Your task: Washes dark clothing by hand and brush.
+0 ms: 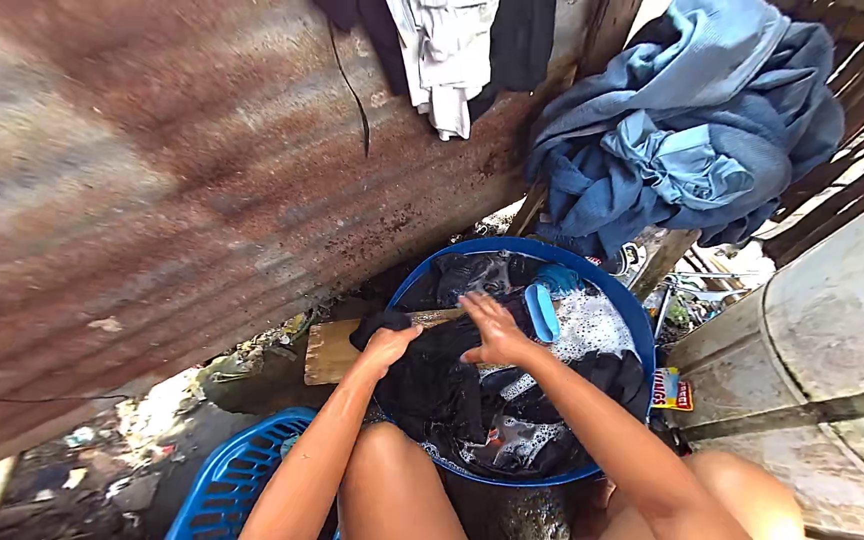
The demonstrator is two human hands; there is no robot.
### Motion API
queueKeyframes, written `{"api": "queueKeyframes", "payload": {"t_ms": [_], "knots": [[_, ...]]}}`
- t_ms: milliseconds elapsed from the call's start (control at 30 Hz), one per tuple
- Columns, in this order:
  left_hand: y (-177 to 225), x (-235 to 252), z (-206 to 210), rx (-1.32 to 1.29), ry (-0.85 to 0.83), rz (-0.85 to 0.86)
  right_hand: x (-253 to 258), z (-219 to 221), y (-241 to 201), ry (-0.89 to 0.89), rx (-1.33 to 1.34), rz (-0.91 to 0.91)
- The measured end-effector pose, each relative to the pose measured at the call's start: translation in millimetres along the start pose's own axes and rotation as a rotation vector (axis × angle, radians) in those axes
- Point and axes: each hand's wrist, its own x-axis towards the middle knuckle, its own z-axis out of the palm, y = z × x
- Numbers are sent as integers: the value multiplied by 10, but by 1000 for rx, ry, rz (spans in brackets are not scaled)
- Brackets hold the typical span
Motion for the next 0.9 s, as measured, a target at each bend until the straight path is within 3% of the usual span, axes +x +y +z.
{"api": "queueKeyframes", "payload": {"t_ms": [67,233,367,433,467,600,667,767,900], "knots": [[327,-291,102,-155,1,125,-110,-40,-213,-35,111,-112],[938,-950,259,-225,-108,516,-542,-568,-404,324,310,-316],[1063,-1011,126,55,-501,713,-859,-923,62,327,413,-298],[986,-904,137,348,-748,653,-909,-859,464,166,507,-170],[890,-825,202,465,-784,589,-916,-795,643,50,498,-72],[319,-628,848,752,-472,205,-797,-344,834,-438,137,267],[-14,-630,1314,798,-452,59,-757,-17,678,-623,-74,364],[-330,-688,1821,961,-435,-7,-773,368,413,-719,-345,507],[-625,-618,2093,1010,-395,-13,-887,810,540,-577,-356,557]]}}
